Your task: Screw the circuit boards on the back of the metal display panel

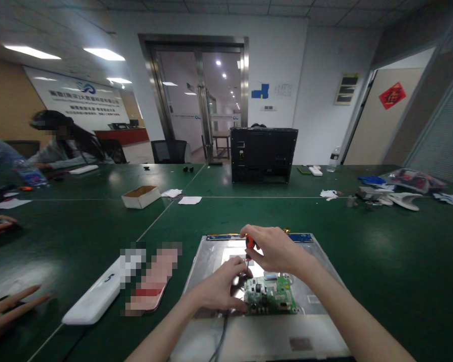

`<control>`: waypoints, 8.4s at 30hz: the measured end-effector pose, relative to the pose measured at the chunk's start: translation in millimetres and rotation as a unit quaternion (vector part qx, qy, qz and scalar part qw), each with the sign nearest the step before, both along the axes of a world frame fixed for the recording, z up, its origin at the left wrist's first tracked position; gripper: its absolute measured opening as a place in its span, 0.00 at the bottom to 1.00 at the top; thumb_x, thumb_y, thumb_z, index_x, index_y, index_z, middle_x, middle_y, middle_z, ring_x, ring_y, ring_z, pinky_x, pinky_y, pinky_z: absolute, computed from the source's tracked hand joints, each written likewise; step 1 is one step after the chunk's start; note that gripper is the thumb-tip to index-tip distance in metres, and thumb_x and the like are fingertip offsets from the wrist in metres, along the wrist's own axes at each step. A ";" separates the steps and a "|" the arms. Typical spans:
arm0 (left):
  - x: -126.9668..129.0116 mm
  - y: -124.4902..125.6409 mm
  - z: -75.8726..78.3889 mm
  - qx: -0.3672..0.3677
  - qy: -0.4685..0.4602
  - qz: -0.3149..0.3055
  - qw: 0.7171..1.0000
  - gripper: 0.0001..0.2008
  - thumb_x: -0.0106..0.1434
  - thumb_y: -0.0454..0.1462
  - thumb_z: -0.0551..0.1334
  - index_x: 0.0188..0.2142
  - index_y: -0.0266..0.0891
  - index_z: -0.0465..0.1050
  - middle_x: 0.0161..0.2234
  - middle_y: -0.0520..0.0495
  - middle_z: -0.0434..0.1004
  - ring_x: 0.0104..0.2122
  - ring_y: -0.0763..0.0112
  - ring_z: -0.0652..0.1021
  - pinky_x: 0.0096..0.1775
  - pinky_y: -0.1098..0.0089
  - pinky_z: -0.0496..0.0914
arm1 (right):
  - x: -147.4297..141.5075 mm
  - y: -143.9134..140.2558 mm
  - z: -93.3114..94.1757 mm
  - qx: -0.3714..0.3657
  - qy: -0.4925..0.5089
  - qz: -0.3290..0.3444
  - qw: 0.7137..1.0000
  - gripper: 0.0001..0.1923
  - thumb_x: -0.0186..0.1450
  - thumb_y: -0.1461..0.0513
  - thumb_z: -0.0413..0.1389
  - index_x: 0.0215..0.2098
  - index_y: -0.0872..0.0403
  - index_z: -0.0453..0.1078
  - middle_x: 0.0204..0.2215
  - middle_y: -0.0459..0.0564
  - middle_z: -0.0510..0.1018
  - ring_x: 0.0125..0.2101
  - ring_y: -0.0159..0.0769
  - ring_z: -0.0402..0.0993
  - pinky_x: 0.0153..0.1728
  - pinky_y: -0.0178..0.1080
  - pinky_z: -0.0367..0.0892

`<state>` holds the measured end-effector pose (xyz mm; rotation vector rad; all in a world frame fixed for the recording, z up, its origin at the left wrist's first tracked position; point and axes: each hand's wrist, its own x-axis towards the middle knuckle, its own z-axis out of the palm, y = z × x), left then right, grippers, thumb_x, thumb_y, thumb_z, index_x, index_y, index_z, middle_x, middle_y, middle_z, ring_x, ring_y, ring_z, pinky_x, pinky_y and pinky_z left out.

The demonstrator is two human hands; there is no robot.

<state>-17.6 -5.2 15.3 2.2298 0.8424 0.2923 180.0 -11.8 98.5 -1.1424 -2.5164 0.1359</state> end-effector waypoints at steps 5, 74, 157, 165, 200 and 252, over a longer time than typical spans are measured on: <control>0.9 0.5 -1.3 0.002 -0.008 0.004 1.000 0.21 0.50 0.39 0.69 0.44 0.42 0.68 0.48 0.47 0.62 0.45 0.61 0.66 0.44 0.64 0.65 | -0.2 -0.9 0.4 -0.003 0.008 0.002 1.000 0.14 0.60 0.67 0.53 0.44 0.53 0.61 0.33 0.45 0.75 0.29 0.33 0.69 0.26 0.34 0.52; 4.0 13.1 -16.1 0.011 -0.067 0.083 0.994 0.06 0.54 0.29 0.58 0.32 0.37 0.72 0.31 0.50 0.73 0.34 0.68 0.72 0.36 0.71 0.64 | 1.9 -6.7 7.5 0.007 -0.012 0.017 1.000 0.10 0.61 0.62 0.56 0.41 0.53 0.63 0.34 0.46 0.76 0.29 0.32 0.69 0.25 0.34 0.49; 5.6 11.8 -15.5 0.018 -0.053 0.093 0.994 0.06 0.55 0.29 0.58 0.31 0.38 0.71 0.31 0.51 0.74 0.34 0.68 0.72 0.36 0.72 0.65 | 1.8 -12.3 10.0 0.005 -0.031 0.012 0.999 0.12 0.59 0.65 0.53 0.41 0.54 0.62 0.34 0.48 0.75 0.28 0.32 0.68 0.24 0.35 0.49; 7.0 10.1 -12.6 0.022 -0.046 0.095 0.994 0.05 0.55 0.29 0.58 0.30 0.37 0.71 0.31 0.50 0.73 0.34 0.67 0.72 0.36 0.72 0.64 | -0.5 -8.9 10.7 0.032 -0.072 -0.033 0.996 0.10 0.62 0.57 0.57 0.37 0.53 0.62 0.29 0.46 0.77 0.27 0.35 0.72 0.23 0.34 0.46; 5.3 12.2 -16.0 0.024 -0.055 0.099 0.993 0.06 0.55 0.29 0.57 0.31 0.37 0.72 0.32 0.50 0.74 0.34 0.67 0.73 0.37 0.71 0.65 | 0.2 -12.2 16.2 0.025 -0.096 -0.038 0.994 0.06 0.64 0.58 0.53 0.37 0.53 0.64 0.29 0.46 0.78 0.26 0.34 0.71 0.22 0.35 0.46; 7.6 9.1 -9.7 0.024 -0.052 0.092 0.994 0.05 0.57 0.30 0.57 0.31 0.37 0.70 0.32 0.49 0.74 0.34 0.67 0.73 0.37 0.71 0.65 | -1.0 -9.6 11.2 0.042 -0.090 -0.016 0.995 0.06 0.64 0.59 0.54 0.36 0.53 0.64 0.30 0.46 0.77 0.26 0.32 0.70 0.23 0.35 0.46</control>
